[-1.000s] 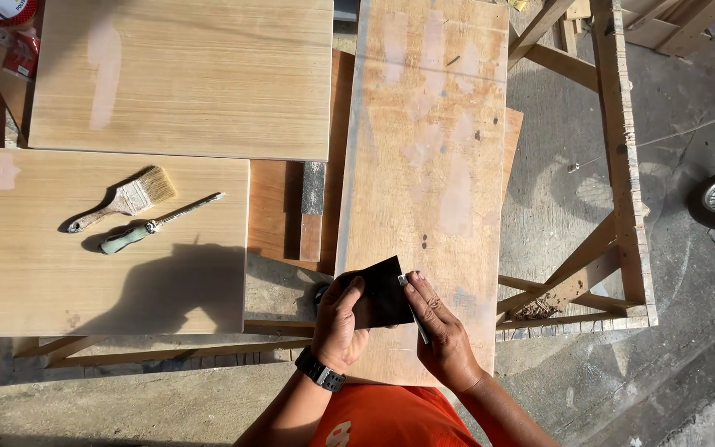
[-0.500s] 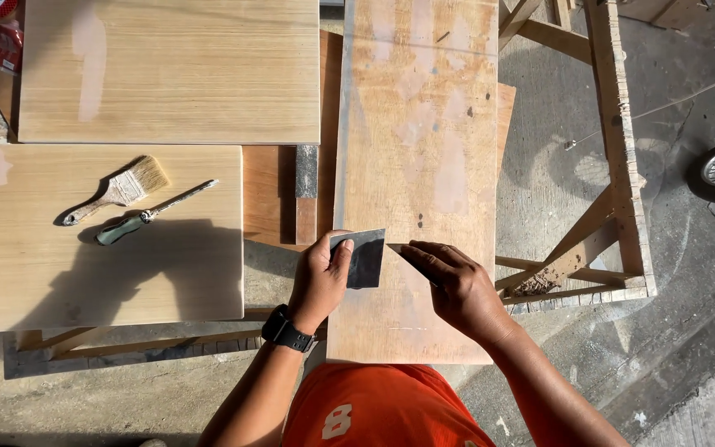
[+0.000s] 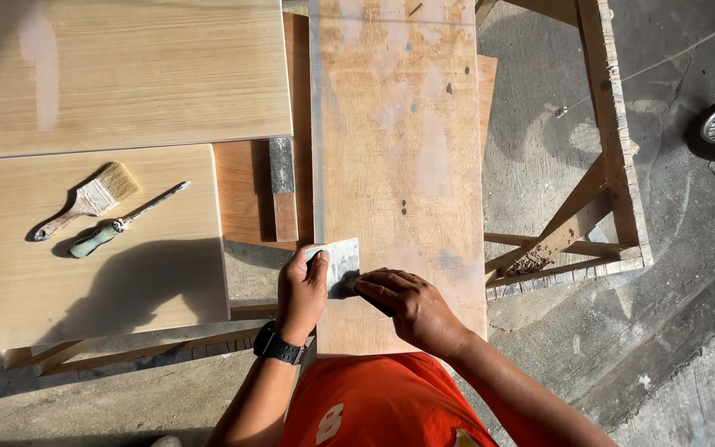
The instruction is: Applying wood filler to a plywood board using a small scraper and preparing sandpaper for finishing.
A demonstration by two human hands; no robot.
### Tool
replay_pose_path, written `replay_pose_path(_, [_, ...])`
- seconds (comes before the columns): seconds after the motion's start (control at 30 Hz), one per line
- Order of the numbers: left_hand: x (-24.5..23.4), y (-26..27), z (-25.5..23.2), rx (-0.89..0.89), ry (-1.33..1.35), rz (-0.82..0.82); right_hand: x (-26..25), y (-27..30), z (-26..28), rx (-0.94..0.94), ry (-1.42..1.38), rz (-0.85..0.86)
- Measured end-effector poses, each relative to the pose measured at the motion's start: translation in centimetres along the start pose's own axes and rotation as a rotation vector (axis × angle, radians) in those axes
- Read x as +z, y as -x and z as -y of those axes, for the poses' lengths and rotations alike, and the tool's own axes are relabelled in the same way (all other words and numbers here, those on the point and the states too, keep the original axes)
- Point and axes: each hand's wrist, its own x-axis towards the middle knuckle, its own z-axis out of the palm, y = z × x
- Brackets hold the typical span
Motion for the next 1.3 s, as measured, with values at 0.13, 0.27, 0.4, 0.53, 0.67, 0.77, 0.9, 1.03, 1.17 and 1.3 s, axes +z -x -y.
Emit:
replay_pose_path(0.13, [0.9, -1.6, 0.0, -0.016, 0.036, -0.061, -3.2, 0.7, -0.9, 0.108, -0.118, 0.216])
replay_pose_path(0.27, [0.7, -3.9, 0.7, 0.028, 0.053, -0.006, -5.1, 0.6, -8.7, 0.435, -0.179, 0.162])
replay_pose_path(0.4, [-0.4, -3.3, 3.2, 0.012, -0.248, 0.225, -5.3, 1.2, -16.5, 0.728, -0.104, 0.066])
replay_pose_path(0.53, [-1.5, -1.9, 6.6, -0.025, -0.359, 0.298, -5.4, -0.1, -16.7, 0.789, -0.119, 0.059])
replay_pose_path(0.67, [-2.6, -0.9, 7.9, -0.052, -0.430, 0.303, -4.2, -0.2, -17.8, 0.845, -0.147, 0.046])
replay_pose_path(0.77, [-2.5, -1.7, 9.2, -0.083, -0.388, 0.297, -3.0, 0.9, -18.5, 0.873, -0.261, -0.066])
replay_pose_path(0.9, [-1.7, -3.0, 11.2, -0.141, -0.153, 0.270, 1.3, 3.6, -21.9, 0.866, -0.612, -0.333])
replay_pose_path(1.03, [-0.8, -4.8, 10.6, -0.184, 0.022, 0.217, -2.0, 0.5, -10.7, 0.924, -1.026, -0.628])
replay_pose_path(1.17, [-0.4, -4.4, 1.4, -0.369, 0.456, 0.189, -0.8, 2.1, -10.8, 0.947, -1.293, -0.829])
replay_pose_path(1.3, [0.5, -4.8, 1.2, -0.484, 0.538, 0.251, -0.3, 2.8, -9.5, 0.975, -1.301, -0.836])
